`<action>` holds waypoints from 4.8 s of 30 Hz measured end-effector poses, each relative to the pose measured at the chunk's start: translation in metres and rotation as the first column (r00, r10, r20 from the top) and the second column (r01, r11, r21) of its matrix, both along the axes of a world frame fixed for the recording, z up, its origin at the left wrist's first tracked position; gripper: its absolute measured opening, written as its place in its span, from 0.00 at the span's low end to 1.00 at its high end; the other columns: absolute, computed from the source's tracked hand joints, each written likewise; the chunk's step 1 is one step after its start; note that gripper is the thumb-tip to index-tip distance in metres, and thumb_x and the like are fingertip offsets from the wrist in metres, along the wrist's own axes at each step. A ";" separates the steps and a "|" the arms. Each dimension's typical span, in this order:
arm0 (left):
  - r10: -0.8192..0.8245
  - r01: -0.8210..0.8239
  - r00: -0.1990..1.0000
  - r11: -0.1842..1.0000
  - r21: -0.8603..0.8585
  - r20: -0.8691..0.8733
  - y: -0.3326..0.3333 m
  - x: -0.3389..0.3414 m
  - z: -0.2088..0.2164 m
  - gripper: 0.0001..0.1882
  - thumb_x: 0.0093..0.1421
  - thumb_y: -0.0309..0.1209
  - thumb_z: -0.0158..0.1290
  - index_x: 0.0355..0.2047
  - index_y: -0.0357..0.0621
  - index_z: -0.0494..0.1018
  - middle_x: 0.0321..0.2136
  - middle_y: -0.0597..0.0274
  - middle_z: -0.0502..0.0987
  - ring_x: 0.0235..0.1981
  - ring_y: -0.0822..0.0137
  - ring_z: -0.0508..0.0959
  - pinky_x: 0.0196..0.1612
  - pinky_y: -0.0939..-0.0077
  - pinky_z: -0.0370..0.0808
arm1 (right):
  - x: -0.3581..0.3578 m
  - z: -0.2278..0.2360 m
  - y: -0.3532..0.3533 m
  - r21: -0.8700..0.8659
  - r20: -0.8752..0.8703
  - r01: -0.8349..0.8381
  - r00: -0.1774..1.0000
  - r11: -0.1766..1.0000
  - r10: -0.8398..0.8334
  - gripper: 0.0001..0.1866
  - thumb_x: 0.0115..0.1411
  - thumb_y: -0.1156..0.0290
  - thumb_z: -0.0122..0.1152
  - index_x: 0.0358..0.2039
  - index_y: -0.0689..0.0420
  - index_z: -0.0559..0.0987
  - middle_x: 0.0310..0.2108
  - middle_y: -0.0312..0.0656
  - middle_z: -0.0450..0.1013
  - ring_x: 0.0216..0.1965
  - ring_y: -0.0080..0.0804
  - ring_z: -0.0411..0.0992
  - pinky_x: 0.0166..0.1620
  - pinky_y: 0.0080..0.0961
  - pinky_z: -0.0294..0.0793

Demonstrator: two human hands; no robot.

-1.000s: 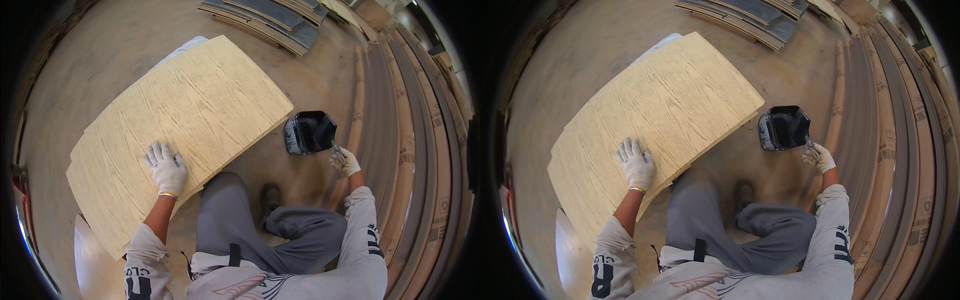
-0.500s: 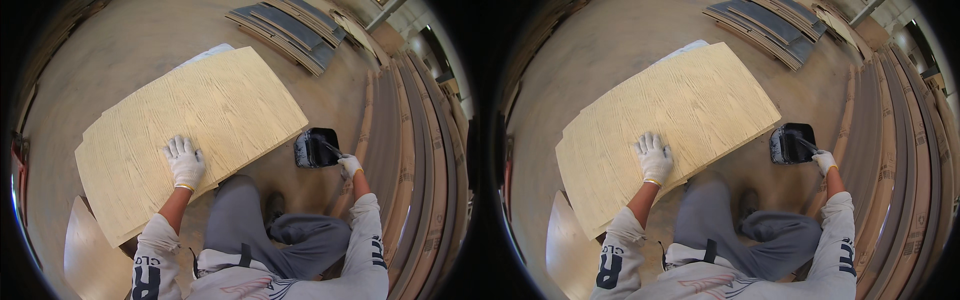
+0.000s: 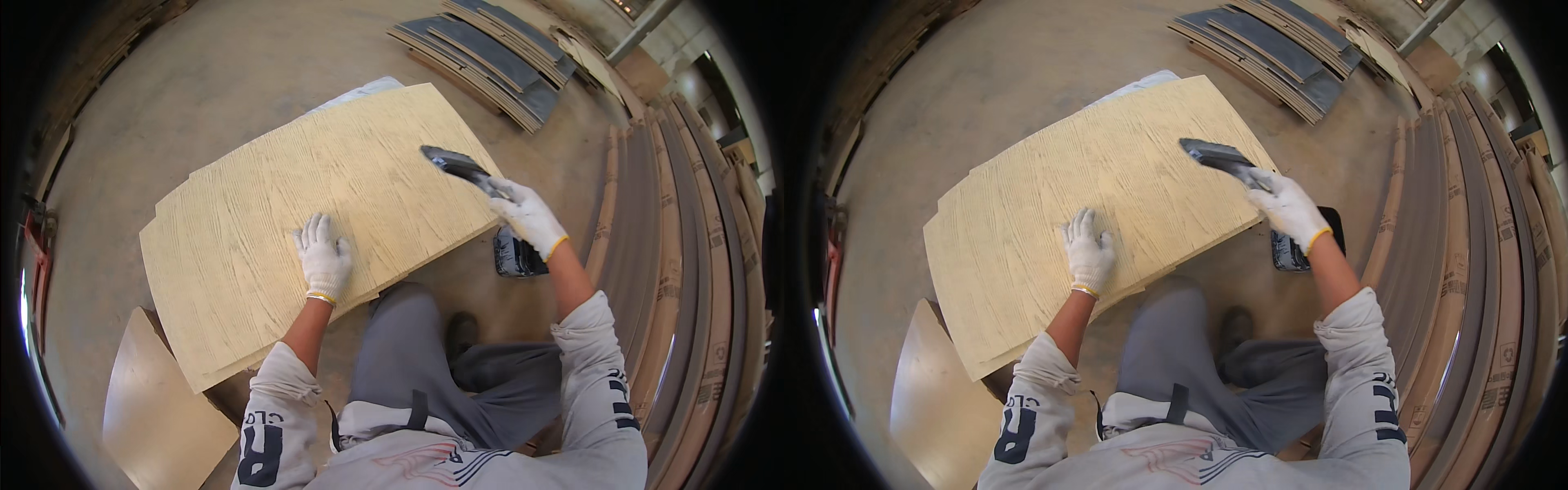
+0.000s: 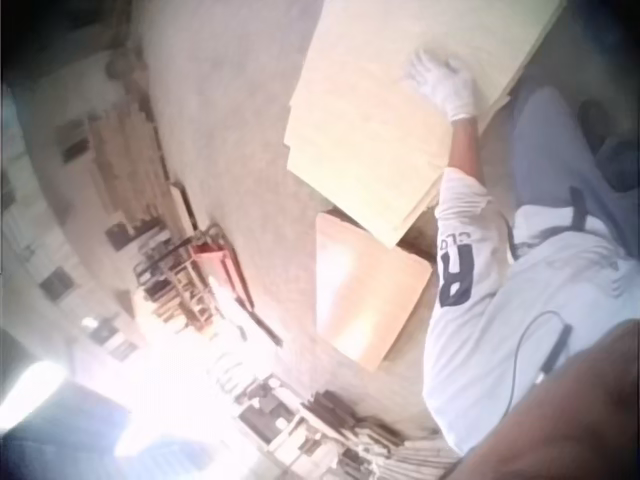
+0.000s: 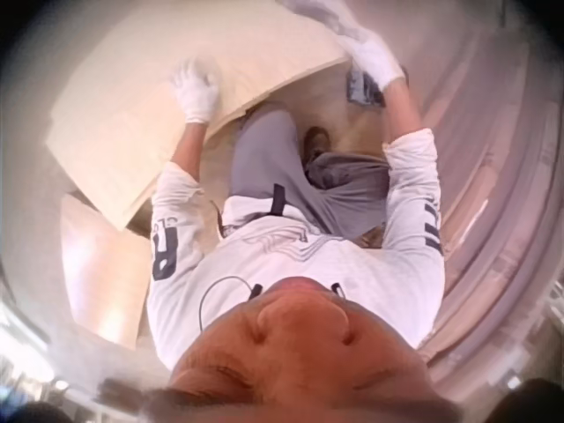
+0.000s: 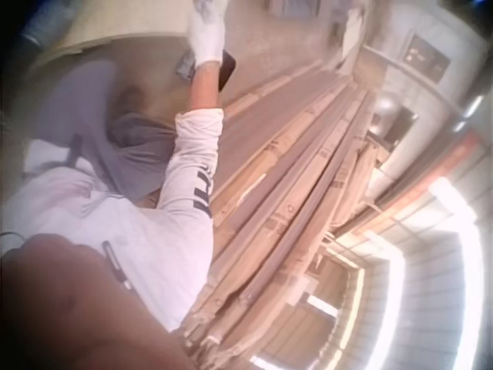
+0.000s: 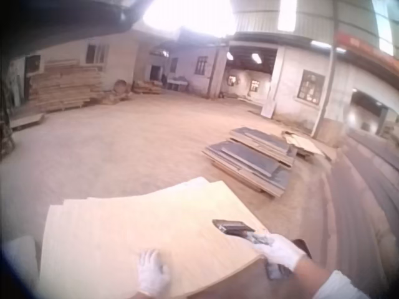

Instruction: The person kneels on the floor and uses a brush to apply a dark liquid to the surface of light-colored wooden boards. They repeatedly dip the brush into a small container and spread the substance evenly across the board, then set the finished board aside.

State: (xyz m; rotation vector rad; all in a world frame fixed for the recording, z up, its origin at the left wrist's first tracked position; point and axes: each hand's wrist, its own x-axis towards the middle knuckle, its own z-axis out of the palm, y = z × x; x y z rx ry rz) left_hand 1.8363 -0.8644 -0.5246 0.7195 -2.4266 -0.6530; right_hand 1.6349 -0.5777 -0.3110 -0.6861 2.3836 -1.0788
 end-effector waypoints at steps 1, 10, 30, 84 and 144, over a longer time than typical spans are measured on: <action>-0.035 0.045 0.992 0.995 0.084 -0.119 0.012 -0.010 0.001 0.29 0.61 0.30 0.54 0.62 0.33 0.66 0.64 0.39 0.66 0.68 0.47 0.63 0.73 0.50 0.52 | -0.017 -0.064 0.013 0.004 -0.310 -0.112 0.945 0.994 0.107 0.29 0.65 0.61 0.59 0.63 0.62 0.70 0.50 0.48 0.80 0.45 0.39 0.79 0.49 0.34 0.76; 0.195 -0.196 0.981 0.975 0.103 0.023 -0.078 0.132 -0.002 0.27 0.60 0.23 0.53 0.61 0.31 0.66 0.63 0.39 0.67 0.67 0.43 0.64 0.70 0.56 0.61 | 0.098 -0.120 -0.130 0.597 -0.264 -0.178 0.877 0.782 0.401 0.28 0.65 0.64 0.51 0.66 0.38 0.66 0.31 0.45 0.80 0.32 0.47 0.80 0.34 0.47 0.76; 0.222 -0.120 0.900 0.953 -0.277 0.376 -0.110 0.189 0.000 0.25 0.67 0.30 0.45 0.63 0.34 0.65 0.67 0.40 0.63 0.69 0.42 0.58 0.71 0.51 0.55 | 0.093 -0.118 -0.186 0.433 -0.221 -0.380 0.834 0.817 0.505 0.31 0.62 0.72 0.50 0.68 0.60 0.64 0.34 0.52 0.81 0.37 0.50 0.82 0.36 0.51 0.80; -0.530 0.264 0.561 0.843 0.469 0.636 0.093 0.131 0.203 0.18 0.66 0.45 0.50 0.32 0.44 0.81 0.25 0.51 0.82 0.28 0.50 0.83 0.34 0.54 0.78 | 0.030 -0.078 -0.328 0.716 -0.371 -0.407 0.465 0.567 0.804 0.17 0.63 0.69 0.45 0.49 0.50 0.79 0.45 0.54 0.81 0.47 0.53 0.80 0.48 0.48 0.77; -0.482 0.594 0.511 0.796 0.113 0.711 0.130 0.077 0.127 0.18 0.60 0.37 0.55 0.44 0.39 0.83 0.39 0.43 0.83 0.41 0.42 0.82 0.42 0.38 0.74 | 0.148 -0.066 -0.241 0.762 -0.135 -0.588 0.265 0.272 0.955 0.21 0.64 0.59 0.53 0.57 0.40 0.75 0.28 0.50 0.79 0.32 0.52 0.79 0.38 0.49 0.77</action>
